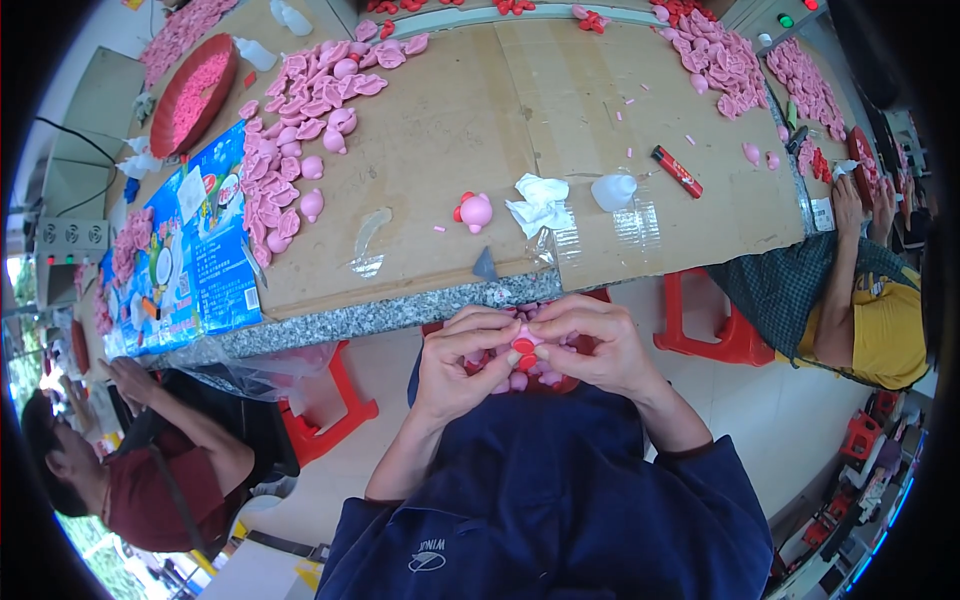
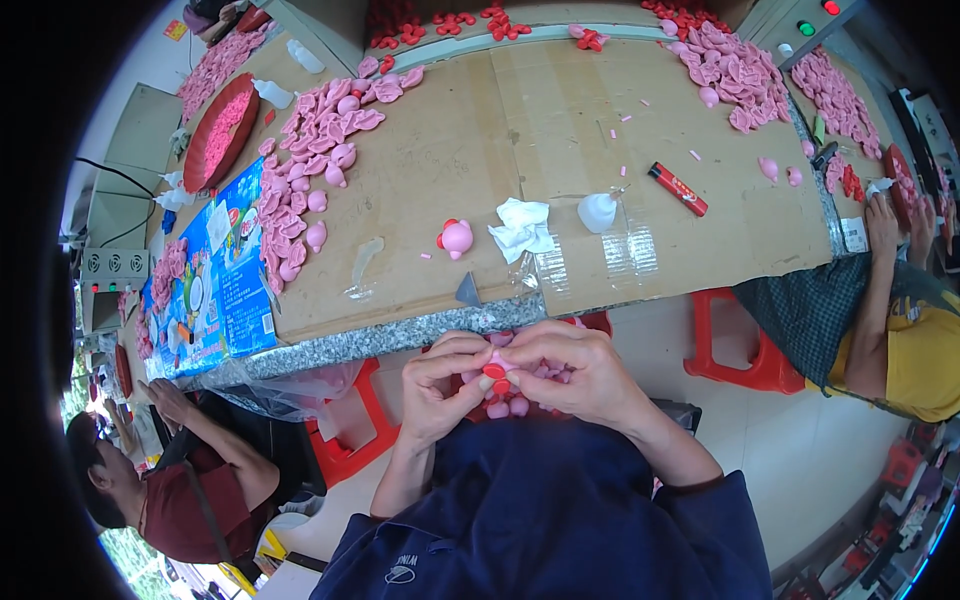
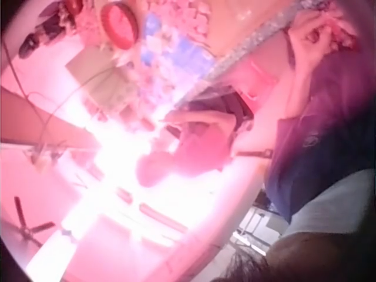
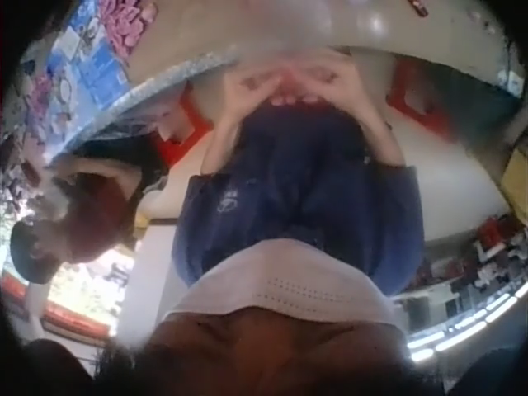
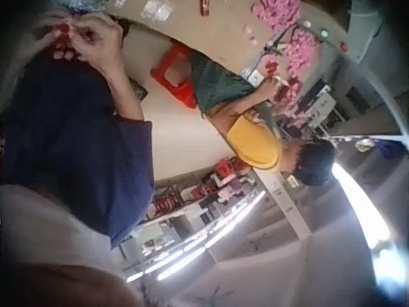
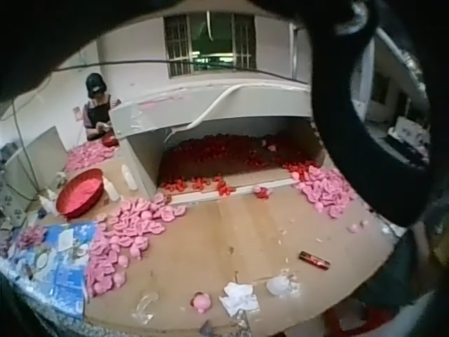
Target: Assembling small pink toy components using glue at a workshop table.
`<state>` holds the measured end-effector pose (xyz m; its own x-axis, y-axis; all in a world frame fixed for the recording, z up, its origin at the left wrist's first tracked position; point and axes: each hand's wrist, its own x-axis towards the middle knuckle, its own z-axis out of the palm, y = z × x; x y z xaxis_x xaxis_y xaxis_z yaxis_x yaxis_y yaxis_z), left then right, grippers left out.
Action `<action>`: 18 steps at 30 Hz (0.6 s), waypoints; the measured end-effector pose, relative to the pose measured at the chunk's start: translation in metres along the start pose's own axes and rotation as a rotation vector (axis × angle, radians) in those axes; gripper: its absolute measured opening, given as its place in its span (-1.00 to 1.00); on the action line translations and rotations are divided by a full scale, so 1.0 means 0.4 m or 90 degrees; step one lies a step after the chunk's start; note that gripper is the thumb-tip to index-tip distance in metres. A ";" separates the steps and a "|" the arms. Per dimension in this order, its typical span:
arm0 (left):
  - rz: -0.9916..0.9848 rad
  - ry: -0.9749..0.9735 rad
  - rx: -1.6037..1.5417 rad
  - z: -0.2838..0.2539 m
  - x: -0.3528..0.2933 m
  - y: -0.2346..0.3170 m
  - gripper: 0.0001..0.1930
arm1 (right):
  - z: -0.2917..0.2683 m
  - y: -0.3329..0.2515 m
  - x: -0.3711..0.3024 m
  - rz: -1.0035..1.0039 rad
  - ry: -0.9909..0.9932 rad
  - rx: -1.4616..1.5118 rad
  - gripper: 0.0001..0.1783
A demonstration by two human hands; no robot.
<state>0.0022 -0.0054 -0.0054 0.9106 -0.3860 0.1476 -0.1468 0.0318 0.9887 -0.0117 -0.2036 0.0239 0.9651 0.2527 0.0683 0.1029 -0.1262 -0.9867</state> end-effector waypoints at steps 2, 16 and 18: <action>-0.003 0.000 -0.004 0.000 0.000 -0.003 -0.71 | -0.001 0.001 0.000 0.009 -0.005 0.009 -0.76; -0.006 -0.004 -0.018 0.003 -0.002 0.000 -0.70 | 0.000 -0.001 -0.002 0.006 0.003 0.027 -0.76; -0.006 -0.004 -0.020 0.002 -0.002 -0.001 -0.70 | 0.001 -0.002 -0.002 0.002 0.002 0.022 -0.76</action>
<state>0.0011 -0.0060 -0.0059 0.9093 -0.3926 0.1378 -0.1253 0.0574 0.9905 -0.0126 -0.2035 0.0247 0.9664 0.2486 0.0650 0.0910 -0.0945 -0.9914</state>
